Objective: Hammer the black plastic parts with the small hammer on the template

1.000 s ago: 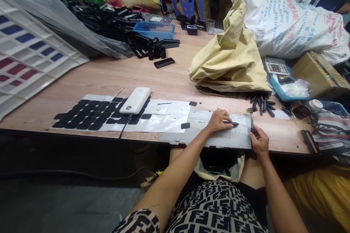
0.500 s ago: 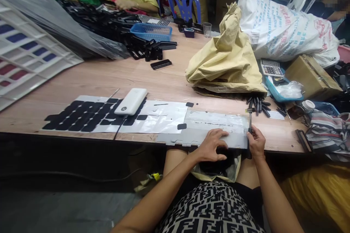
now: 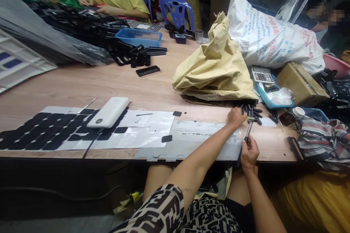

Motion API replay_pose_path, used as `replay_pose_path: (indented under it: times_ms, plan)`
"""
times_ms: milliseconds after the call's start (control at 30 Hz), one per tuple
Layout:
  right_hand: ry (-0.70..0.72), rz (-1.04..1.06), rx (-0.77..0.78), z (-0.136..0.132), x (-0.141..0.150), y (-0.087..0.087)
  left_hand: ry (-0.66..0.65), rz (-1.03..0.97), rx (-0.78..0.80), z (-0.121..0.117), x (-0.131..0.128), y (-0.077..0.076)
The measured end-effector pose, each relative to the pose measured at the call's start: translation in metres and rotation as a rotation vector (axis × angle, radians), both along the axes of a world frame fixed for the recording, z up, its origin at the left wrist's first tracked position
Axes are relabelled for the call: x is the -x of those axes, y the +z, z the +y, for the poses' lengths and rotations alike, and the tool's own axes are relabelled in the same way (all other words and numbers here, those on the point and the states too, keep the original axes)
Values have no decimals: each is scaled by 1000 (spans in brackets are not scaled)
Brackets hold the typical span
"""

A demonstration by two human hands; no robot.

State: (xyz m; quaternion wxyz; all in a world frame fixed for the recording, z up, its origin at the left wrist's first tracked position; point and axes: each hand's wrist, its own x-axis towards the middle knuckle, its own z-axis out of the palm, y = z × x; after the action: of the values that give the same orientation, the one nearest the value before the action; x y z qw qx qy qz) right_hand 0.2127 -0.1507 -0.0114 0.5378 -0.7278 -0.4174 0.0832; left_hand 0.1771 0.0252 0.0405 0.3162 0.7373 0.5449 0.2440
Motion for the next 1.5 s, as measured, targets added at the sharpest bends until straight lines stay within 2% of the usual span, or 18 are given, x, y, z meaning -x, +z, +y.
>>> replay_pose_path:
  times_ms: [100, 200, 300, 533, 633, 833, 1000, 1200, 1333, 1500]
  plan:
    - [11, 3, 8, 0, 0, 2, -21, 48, -10, 1, -6, -3]
    - [10, 11, 16, 0, 1, 5, -61, 64, -27, -5, 8, -7]
    - [4, 34, 30, 0, 1, 7, -109, 44, -71, -12, 40, -10]
    - [-9, 27, 46, 5, 1, 14, -194, 20, -162, -24, 141, -10]
    - [5, 43, 59, 6, 4, 19, -211, 79, -148, -29, 165, -17]
    - [30, 21, 90, 6, 4, 22, -236, 1, -230, -30, 172, -34]
    - [71, -10, 109, 8, 4, 23, -241, -63, -182, -25, 173, -38]
    - [233, -154, 128, -4, 14, 36, -201, -116, -148, -24, 173, -44]
    - [382, -231, 151, -13, 28, 47, -203, -102, -149, -25, 173, -42]
    - [463, -311, 132, -12, 42, 49, -193, -99, -140, -26, 173, -38]
